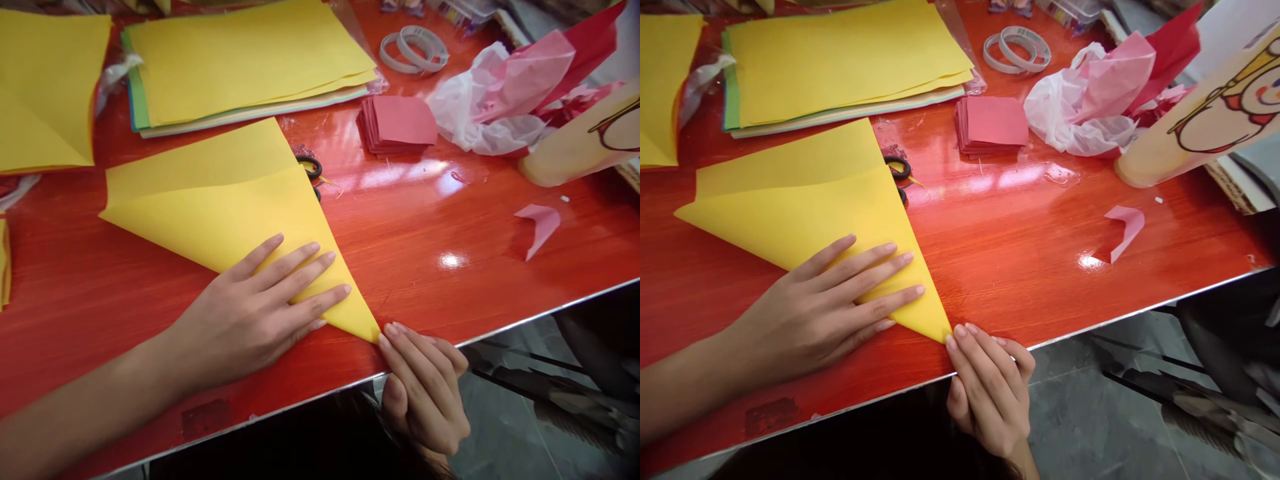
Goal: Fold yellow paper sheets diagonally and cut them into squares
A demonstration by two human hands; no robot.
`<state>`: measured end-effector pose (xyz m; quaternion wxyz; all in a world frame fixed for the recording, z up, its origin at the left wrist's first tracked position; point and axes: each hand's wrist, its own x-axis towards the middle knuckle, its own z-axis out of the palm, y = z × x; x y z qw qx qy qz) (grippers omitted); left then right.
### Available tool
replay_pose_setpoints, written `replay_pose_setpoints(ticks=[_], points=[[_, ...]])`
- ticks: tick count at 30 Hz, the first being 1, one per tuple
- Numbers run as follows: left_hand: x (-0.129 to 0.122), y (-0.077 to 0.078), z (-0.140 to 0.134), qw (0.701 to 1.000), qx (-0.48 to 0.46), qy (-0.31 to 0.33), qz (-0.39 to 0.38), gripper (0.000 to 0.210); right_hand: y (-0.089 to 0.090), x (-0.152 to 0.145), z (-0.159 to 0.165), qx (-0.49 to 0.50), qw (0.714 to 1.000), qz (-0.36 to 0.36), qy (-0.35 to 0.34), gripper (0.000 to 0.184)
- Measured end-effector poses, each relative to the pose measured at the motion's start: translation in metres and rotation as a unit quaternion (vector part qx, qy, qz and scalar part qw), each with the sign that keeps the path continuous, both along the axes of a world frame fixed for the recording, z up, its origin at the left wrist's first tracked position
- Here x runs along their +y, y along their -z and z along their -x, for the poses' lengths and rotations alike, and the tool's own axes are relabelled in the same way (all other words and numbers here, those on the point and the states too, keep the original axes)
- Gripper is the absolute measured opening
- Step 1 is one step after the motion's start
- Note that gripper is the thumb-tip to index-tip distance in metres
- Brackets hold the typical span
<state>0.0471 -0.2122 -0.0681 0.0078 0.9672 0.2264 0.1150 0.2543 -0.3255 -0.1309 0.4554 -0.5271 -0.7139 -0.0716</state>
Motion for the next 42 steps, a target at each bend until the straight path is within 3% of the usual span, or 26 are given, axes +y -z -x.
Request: replay_pose_setpoints(ticks=[37, 42], points=[[-0.0008, -0.0011, -0.0043, 1.0, 0.002, -0.011, 0.015, 0.04, 0.0093, 0.0051, 0.0015, 0.001, 0.998, -0.053, 0.039, 0.034], [-0.0011, -0.0007, -0.0046, 1.0, 0.003, -0.015, 0.026, 0.04, 0.0068, 0.005, -0.0006, -0.021, 0.998, -0.054, 0.011, 0.035]])
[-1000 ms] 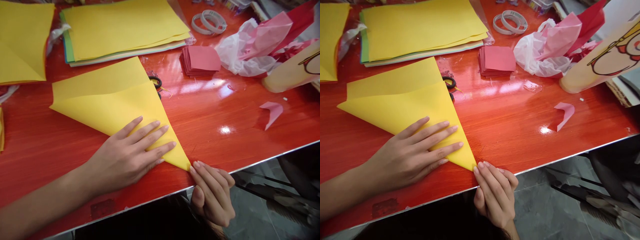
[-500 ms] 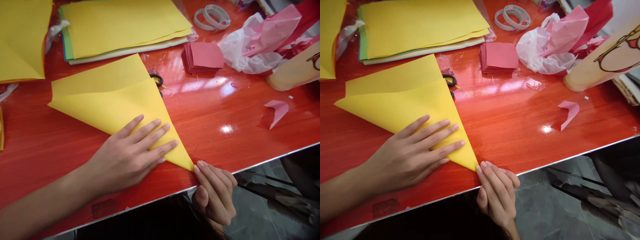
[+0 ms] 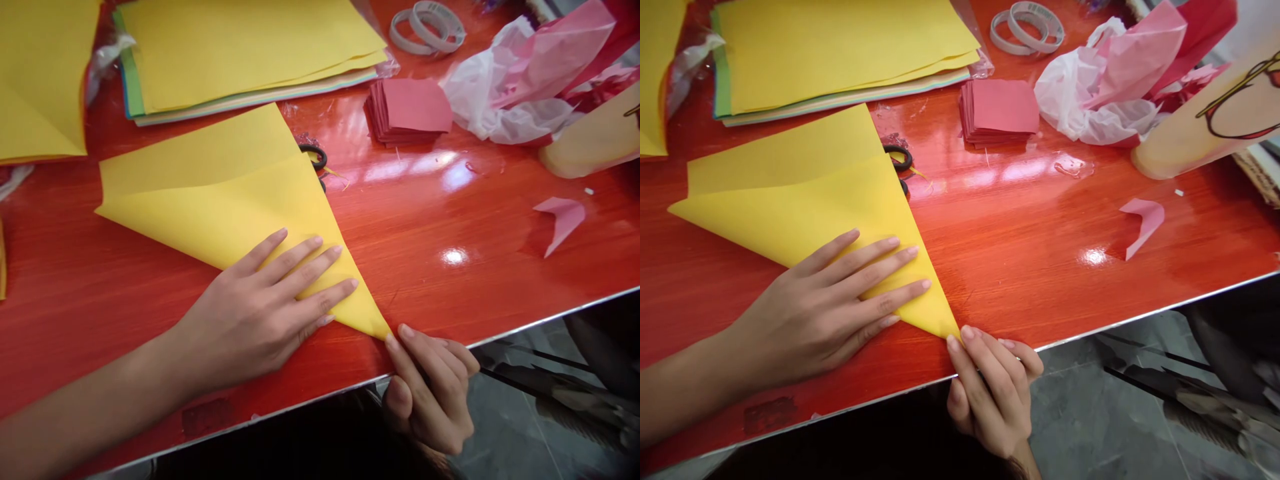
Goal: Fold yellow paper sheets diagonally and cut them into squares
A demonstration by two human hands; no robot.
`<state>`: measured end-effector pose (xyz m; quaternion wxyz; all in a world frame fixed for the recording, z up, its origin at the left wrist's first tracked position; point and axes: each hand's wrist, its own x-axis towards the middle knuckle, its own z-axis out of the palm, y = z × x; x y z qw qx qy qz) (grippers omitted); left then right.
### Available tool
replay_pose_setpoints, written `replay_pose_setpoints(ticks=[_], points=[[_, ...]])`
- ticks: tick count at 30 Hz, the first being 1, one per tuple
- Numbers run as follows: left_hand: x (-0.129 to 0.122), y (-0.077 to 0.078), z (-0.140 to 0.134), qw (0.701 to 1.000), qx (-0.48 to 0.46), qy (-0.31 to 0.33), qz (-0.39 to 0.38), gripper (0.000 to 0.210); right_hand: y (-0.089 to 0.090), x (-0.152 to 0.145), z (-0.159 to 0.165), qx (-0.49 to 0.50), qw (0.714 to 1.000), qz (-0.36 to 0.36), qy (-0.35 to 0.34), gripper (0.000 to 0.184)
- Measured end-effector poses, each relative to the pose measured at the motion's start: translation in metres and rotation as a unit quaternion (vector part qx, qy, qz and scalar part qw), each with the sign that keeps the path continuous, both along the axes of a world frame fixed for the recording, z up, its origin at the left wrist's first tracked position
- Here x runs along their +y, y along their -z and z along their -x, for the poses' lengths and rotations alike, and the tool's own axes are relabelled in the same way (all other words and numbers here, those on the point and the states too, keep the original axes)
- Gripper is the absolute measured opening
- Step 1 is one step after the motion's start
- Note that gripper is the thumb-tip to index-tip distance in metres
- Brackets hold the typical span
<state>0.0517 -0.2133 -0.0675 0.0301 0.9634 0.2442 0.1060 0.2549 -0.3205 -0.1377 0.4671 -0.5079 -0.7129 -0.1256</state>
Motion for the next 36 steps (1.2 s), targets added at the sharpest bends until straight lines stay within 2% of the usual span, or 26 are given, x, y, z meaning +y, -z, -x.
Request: replay_pose_setpoints(ticks=[3, 8, 14, 21, 36], points=[[0.0005, 0.001, -0.0006, 1.0, -0.001, -0.001, -0.005, 0.04, -0.001, -0.001, 0.0014, 0.003, 1.0, 0.015, -0.017, 0.032], [0.0008, 0.001, -0.0014, 1.0, 0.008, -0.004, -0.007, 0.04, -0.0006, -0.0037, 0.0084, 0.048, 0.999, 0.013, 0.001, 0.026], [-0.0004, 0.0006, -0.0012, 1.0, 0.001, -0.008, 0.003, 0.041, -0.0049, -0.0036, 0.0091, 0.033, 0.998, 0.049, 0.008, 0.024], [-0.0003, -0.0001, -0.0023, 1.0, -0.003, -0.005, -0.019, 0.039, -0.0069, -0.0017, 0.0091, 0.028, 0.998, 0.053, 0.014, 0.024], [-0.0007, 0.0001, -0.0011, 1.0, 0.004, -0.006, -0.01, 0.041, -0.006, -0.0001, 0.0092, 0.023, 0.999, 0.034, 0.019, 0.025]])
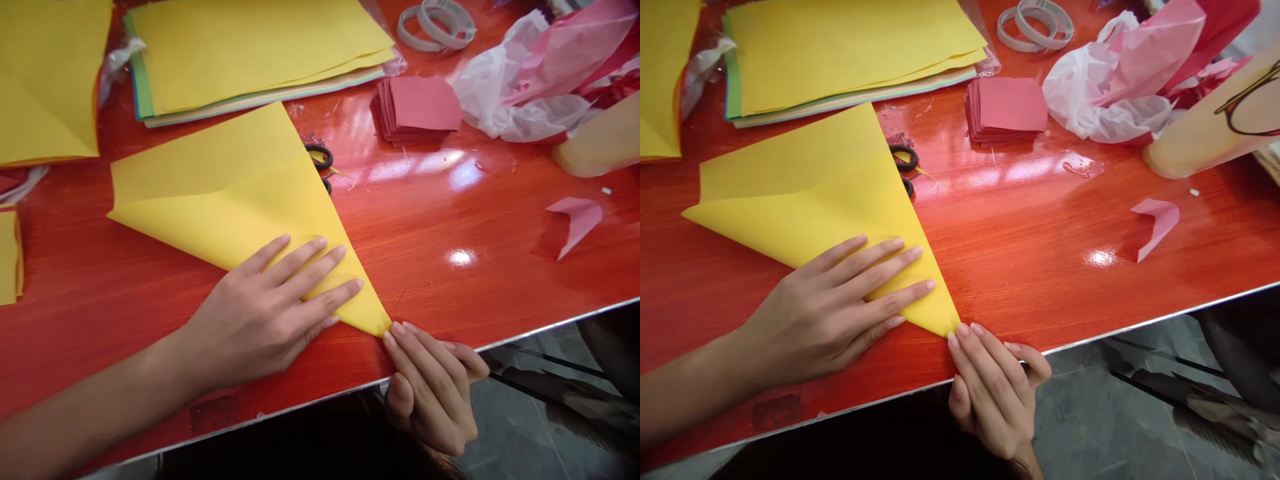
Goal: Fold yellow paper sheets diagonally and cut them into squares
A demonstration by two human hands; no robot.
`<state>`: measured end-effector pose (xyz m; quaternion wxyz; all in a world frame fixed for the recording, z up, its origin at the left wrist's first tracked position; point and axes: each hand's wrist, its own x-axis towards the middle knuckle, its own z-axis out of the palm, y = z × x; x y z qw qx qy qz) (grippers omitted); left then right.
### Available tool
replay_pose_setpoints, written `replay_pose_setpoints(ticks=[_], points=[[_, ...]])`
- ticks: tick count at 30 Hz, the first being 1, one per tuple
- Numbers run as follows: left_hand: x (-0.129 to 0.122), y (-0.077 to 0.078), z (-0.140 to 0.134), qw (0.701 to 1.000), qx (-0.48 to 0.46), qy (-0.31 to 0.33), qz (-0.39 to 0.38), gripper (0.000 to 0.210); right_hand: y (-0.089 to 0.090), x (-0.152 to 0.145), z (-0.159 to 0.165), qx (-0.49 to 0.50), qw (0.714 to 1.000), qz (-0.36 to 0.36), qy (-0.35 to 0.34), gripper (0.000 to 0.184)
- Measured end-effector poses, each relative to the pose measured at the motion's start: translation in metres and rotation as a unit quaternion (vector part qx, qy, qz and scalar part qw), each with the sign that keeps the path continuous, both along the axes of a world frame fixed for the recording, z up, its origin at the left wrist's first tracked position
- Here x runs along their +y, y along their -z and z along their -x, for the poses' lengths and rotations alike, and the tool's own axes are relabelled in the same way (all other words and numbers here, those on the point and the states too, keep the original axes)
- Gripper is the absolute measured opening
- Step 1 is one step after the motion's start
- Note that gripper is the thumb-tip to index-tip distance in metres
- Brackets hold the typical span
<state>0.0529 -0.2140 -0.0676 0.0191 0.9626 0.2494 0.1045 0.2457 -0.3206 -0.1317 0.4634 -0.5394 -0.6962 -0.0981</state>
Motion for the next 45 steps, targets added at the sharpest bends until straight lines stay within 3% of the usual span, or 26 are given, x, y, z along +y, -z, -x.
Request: replay_pose_setpoints(ticks=[31, 45], points=[[-0.0017, -0.0017, -0.0014, 1.0, 0.012, -0.015, 0.022, 0.042, 0.0052, 0.0035, -0.0022, -0.007, 0.999, -0.032, 0.009, 0.024], [0.0012, -0.0012, -0.0009, 1.0, 0.005, -0.014, 0.017, 0.04, 0.0033, 0.0028, 0.0024, 0.041, 0.998, -0.028, 0.03, 0.024]])
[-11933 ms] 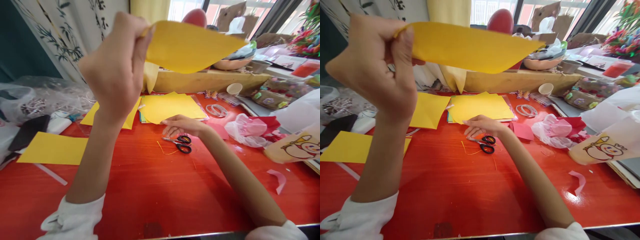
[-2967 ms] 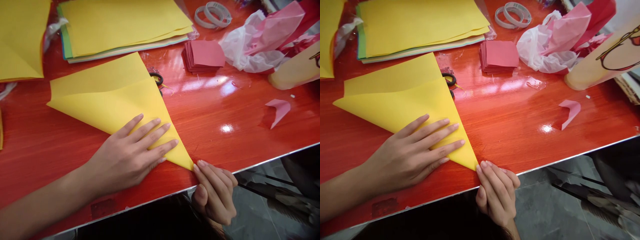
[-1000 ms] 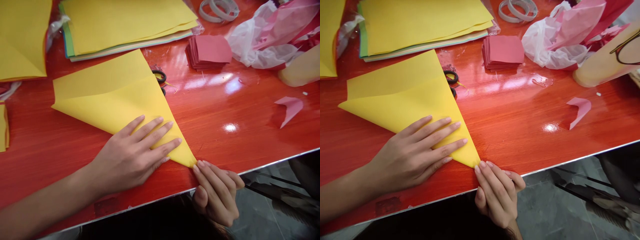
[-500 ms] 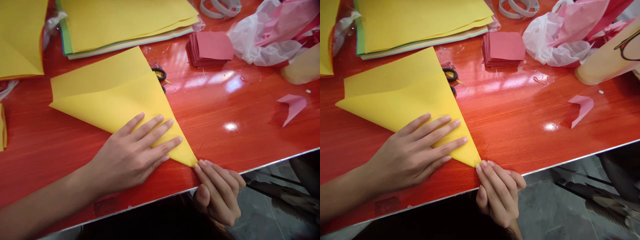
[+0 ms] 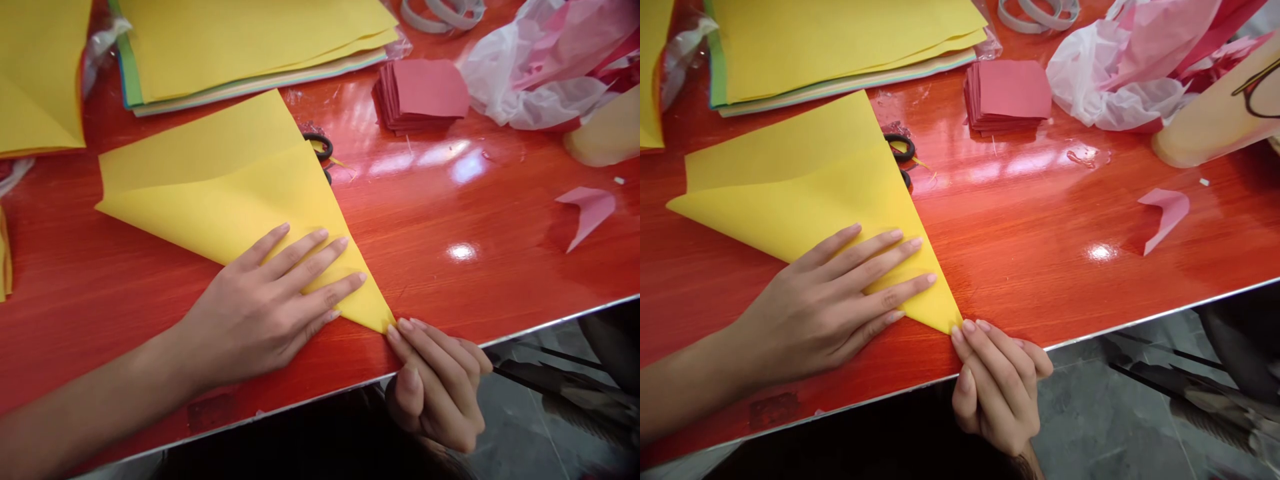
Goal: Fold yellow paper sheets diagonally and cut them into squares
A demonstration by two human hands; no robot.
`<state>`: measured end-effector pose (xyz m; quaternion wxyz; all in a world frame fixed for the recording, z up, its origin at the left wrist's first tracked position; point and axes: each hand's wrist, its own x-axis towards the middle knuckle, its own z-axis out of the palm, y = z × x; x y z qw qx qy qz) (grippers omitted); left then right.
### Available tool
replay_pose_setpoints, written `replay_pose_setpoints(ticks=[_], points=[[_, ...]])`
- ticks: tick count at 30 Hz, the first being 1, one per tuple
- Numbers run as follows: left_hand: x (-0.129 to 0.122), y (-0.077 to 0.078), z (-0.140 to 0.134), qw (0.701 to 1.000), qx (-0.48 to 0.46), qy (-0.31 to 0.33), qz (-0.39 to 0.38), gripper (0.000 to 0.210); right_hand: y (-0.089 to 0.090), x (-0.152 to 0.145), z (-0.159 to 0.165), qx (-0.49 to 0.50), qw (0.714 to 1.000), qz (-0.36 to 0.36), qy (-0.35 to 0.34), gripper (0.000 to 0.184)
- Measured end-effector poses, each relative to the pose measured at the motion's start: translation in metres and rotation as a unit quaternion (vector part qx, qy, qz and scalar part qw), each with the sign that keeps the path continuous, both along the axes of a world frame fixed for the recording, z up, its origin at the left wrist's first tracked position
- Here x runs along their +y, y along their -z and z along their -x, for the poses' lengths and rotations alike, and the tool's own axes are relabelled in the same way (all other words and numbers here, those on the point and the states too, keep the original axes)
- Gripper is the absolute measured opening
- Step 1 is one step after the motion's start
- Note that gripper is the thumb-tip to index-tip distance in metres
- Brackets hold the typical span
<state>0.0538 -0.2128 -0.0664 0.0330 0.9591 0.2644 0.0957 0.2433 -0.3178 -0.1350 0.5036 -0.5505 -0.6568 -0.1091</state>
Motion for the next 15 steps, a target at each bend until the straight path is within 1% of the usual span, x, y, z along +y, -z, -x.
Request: replay_pose_setpoints(ticks=[3, 5, 10, 12, 15], points=[[0.0, 0.0, 0.0, 1.0, -0.003, 0.001, -0.005, 0.039, -0.001, -0.002, 0.004, 0.009, 1.0, 0.023, 0.015, 0.024], [-0.005, 0.0, -0.003, 1.0, -0.002, 0.01, -0.003, 0.04, -0.003, -0.002, 0.007, 0.012, 0.999, 0.031, 0.029, 0.024], [-0.027, 0.0, -0.015, 0.996, -0.029, 0.081, -0.008, 0.043, -0.007, -0.001, 0.009, 0.016, 0.997, 0.044, 0.057, 0.021], [-0.032, 0.001, -0.018, 0.996, -0.033, 0.083, -0.007, 0.043, -0.007, 0.0, 0.009, 0.017, 0.997, 0.038, 0.066, 0.02], [-0.032, 0.002, -0.018, 0.996, -0.025, 0.08, 0.001, 0.043, -0.006, 0.0, 0.009, 0.017, 0.997, 0.019, 0.069, 0.019]])
